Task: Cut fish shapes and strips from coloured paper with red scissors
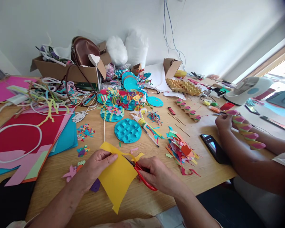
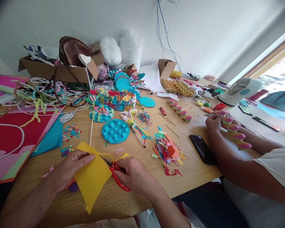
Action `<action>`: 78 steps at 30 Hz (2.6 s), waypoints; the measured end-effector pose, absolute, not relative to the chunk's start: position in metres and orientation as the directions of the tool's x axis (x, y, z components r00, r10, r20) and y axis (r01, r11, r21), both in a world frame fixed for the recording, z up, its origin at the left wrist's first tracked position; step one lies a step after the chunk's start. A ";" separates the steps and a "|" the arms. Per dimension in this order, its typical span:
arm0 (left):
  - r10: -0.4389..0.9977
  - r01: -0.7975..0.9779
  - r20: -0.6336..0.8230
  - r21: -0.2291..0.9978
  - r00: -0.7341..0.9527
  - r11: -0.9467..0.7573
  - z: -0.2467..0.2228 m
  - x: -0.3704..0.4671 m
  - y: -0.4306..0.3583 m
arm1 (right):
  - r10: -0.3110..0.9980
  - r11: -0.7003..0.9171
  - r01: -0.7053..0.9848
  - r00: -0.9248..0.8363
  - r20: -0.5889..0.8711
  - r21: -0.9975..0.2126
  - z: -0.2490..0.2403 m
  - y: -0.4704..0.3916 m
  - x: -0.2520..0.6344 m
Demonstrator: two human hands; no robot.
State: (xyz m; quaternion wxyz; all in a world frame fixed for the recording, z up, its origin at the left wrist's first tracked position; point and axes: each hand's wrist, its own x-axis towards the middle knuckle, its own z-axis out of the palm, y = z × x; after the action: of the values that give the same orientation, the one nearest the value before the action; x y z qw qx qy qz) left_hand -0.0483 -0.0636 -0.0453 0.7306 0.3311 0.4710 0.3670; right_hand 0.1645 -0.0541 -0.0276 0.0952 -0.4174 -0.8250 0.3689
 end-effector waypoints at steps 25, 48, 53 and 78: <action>0.773 -0.141 -0.524 0.788 0.357 0.599 -0.048 -0.042 -0.065 | 0.763 0.375 0.606 -0.631 -0.137 -0.702 -0.033 -0.056 0.161; 0.739 -0.160 -0.552 0.749 0.387 0.643 -0.052 -0.039 -0.066 | 0.763 0.349 0.556 -0.636 -0.116 -0.754 -0.040 -0.056 0.157; 0.765 -0.190 -0.526 0.764 0.371 0.617 -0.050 -0.038 -0.068 | 0.770 0.334 0.555 -0.627 -0.119 -0.762 -0.042 -0.057 0.158; 0.751 -0.183 -0.556 0.747 0.355 0.640 -0.051 -0.039 -0.069 | 0.767 0.369 0.573 -0.632 -0.108 -0.732 -0.043 -0.056 0.156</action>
State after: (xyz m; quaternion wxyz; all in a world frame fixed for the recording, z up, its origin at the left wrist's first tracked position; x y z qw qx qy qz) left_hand -0.0386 -0.0694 -0.0514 0.7680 0.2963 0.4796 0.3040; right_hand 0.1559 -0.0561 -0.0429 0.1262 -0.4097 -0.8176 0.3843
